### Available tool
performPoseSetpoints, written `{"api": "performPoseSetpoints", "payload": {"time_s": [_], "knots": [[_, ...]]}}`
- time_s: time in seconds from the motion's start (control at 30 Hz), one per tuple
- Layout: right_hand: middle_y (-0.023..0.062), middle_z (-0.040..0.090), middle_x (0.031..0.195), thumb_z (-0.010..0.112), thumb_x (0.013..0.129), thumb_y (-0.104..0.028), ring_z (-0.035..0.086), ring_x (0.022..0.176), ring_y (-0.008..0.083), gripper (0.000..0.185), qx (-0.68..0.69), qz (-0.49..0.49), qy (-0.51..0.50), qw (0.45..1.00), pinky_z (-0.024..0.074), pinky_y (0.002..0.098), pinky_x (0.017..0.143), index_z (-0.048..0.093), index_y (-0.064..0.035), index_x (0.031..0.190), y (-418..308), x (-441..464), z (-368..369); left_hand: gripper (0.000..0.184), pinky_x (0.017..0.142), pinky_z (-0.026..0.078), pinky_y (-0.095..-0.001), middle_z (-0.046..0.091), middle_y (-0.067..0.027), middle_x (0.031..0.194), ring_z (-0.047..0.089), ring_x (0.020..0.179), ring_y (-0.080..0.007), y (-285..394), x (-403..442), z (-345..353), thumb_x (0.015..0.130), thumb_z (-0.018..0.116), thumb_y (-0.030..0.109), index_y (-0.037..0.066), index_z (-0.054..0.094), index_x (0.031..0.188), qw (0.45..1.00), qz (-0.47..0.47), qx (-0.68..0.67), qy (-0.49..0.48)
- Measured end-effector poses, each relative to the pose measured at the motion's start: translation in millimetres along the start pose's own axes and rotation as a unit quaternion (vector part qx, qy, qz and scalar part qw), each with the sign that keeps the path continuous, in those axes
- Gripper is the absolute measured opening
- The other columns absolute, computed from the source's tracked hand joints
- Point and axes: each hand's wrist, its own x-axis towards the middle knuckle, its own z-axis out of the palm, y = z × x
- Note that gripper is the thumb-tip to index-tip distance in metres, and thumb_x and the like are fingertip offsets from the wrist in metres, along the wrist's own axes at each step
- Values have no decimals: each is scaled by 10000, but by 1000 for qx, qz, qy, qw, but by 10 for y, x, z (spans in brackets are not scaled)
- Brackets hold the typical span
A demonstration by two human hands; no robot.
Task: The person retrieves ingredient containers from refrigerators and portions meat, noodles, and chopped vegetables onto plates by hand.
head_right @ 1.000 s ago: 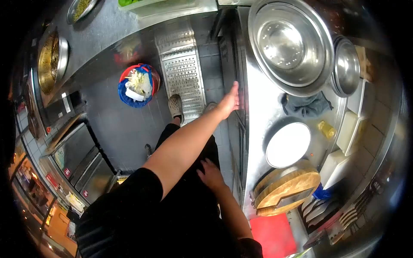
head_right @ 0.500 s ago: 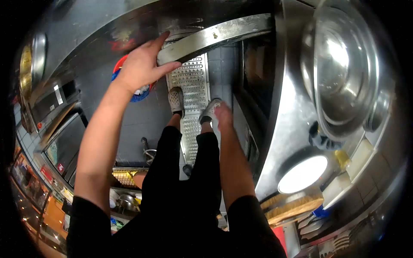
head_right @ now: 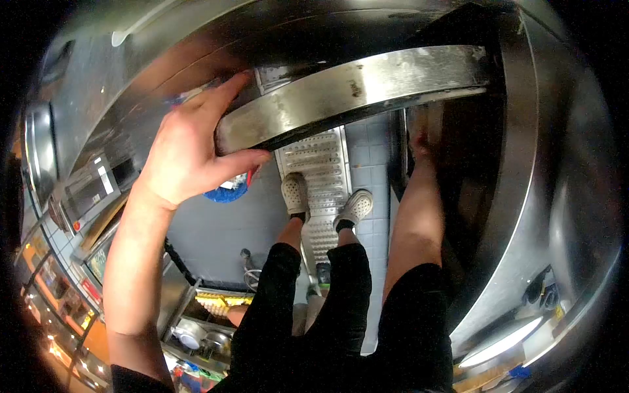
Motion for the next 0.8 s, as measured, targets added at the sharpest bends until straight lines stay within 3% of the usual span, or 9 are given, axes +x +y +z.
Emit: {"api": "performPoseSetpoints", "payload": {"time_s": [0.2,0.27,0.33,0.4,0.47,0.6,0.67,0.73,0.8], "knots": [[67,602,1109,567,950,-200,607,917,238,369,-285,-102,-72,950,537,315,677,564,-89,1302,-45,-124,-840,834,846,542,-451,667,-272,1094,664,973,-432,-2,-4,-41,713,832,438,10,549,1370,1000,-7,11,6],[88,651,1012,633,859,-131,645,808,208,359,-190,-29,-127,973,538,282,528,614,-85,1215,35,-519,-1032,811,835,544,-463,674,-269,1074,671,961,-429,-9,15,-42,739,788,509,32,570,1358,1000,-13,23,5],[155,671,1085,603,905,-179,686,886,268,321,-179,-1,-184,967,621,325,597,619,-43,1195,640,-1485,-1056,810,838,544,-466,677,-267,1059,673,955,-426,0,36,-77,745,775,531,40,574,1357,999,-20,30,-5],[157,694,1012,497,952,-134,705,824,330,312,-167,-113,50,978,645,329,684,588,6,1215,1036,-1812,-1268,804,827,544,-471,685,-260,1025,677,933,-417,-1,26,-95,765,749,571,42,585,1346,999,-11,38,5],[233,669,1081,387,980,-132,701,940,318,348,-190,-129,51,972,641,324,770,559,91,1185,1262,-2197,-1589,800,814,543,-473,690,-253,998,681,921,-408,18,48,-154,773,739,585,39,590,1340,999,-16,51,-10],[189,667,1118,473,935,-88,691,1004,298,353,-281,-46,48,957,622,303,802,513,79,1243,1372,-3108,-2104,775,805,546,-477,706,-233,958,689,924,-383,-17,60,-188,788,713,615,40,614,1298,997,-18,66,-28],[148,695,994,526,910,-81,715,873,246,284,-323,-69,-26,944,607,269,688,556,32,1169,1527,-3764,-2088,772,835,546,-477,709,-232,997,683,963,-389,-24,69,-157,793,701,624,45,610,1295,997,-9,76,-21],[104,696,816,587,882,-120,667,631,173,95,-444,44,100,889,478,244,484,595,-65,959,1293,-4110,-2317,782,858,542,-477,707,-233,1028,677,985,-397,-23,76,-179,797,697,628,45,595,1310,996,-19,73,-44],[116,692,799,592,880,-131,658,641,188,122,-486,55,75,869,431,250,472,603,-41,961,1187,-4593,-2367,810,892,530,-480,699,-235,1082,665,1022,-404,-44,69,-156,805,686,643,45,568,1339,997,-5,70,-45]]}}
